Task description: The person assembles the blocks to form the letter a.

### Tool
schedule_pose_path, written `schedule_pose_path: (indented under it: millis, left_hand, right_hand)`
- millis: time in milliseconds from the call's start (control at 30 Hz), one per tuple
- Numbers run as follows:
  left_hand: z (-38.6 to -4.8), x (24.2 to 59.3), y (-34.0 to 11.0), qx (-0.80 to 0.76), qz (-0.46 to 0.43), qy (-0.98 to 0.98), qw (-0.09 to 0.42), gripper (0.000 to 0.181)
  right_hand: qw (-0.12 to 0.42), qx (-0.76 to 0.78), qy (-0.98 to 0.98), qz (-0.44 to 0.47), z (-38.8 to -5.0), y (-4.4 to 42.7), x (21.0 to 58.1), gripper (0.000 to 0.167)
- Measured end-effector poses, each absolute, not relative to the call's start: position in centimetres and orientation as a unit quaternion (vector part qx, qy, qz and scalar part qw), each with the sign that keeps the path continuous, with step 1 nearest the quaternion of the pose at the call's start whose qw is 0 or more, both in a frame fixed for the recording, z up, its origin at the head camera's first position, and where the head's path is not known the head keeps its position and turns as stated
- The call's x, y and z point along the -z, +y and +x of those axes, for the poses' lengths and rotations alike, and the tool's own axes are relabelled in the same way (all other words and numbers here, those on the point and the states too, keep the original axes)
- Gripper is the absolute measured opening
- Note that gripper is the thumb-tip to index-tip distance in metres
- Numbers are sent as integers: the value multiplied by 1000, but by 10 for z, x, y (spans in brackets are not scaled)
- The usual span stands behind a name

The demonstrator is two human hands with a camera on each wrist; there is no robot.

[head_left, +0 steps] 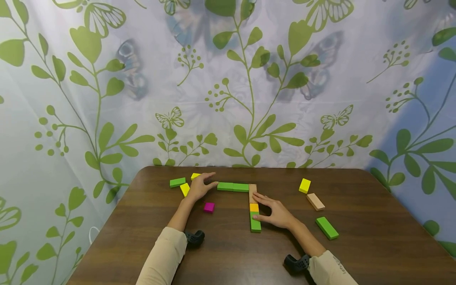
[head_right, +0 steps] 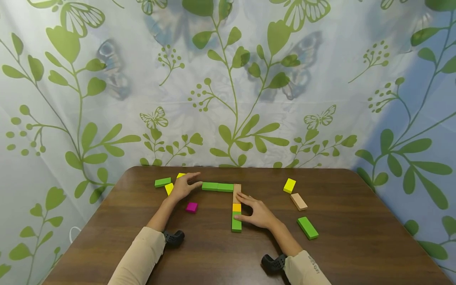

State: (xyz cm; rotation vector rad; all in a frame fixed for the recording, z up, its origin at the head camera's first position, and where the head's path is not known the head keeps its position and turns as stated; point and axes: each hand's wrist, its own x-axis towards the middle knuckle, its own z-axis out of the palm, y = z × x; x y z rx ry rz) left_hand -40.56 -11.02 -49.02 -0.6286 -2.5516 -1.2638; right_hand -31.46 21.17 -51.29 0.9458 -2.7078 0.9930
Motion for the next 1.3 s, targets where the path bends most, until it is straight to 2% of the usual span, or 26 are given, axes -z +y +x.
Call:
schedule_pose_path:
  millis: [133, 200, 633, 1033, 1300]
  left_hand:
    - [-412, 486, -125, 430, -183, -868, 167, 50]
    - [-416, 485, -134, 412, -174, -878, 172, 52]
    - [-433, 485, -173, 330, -168, -927, 64, 55]
    - [-430, 487, -173, 311, -194, -926, 86, 37]
    - [-419, 480, -169, 327, -219, -914, 99, 32]
  right_hand:
    - [54, -326, -892, 309, -316, 212, 514, 75]
    - [54, -327, -892, 308, -316, 212, 515, 75]
    - [52, -329, -891, 307, -315, 211, 513, 75]
    - [51, -328, -893, 304, -314, 213, 514, 75]
    - [54, -329, -892, 306, -315, 212, 513, 75]
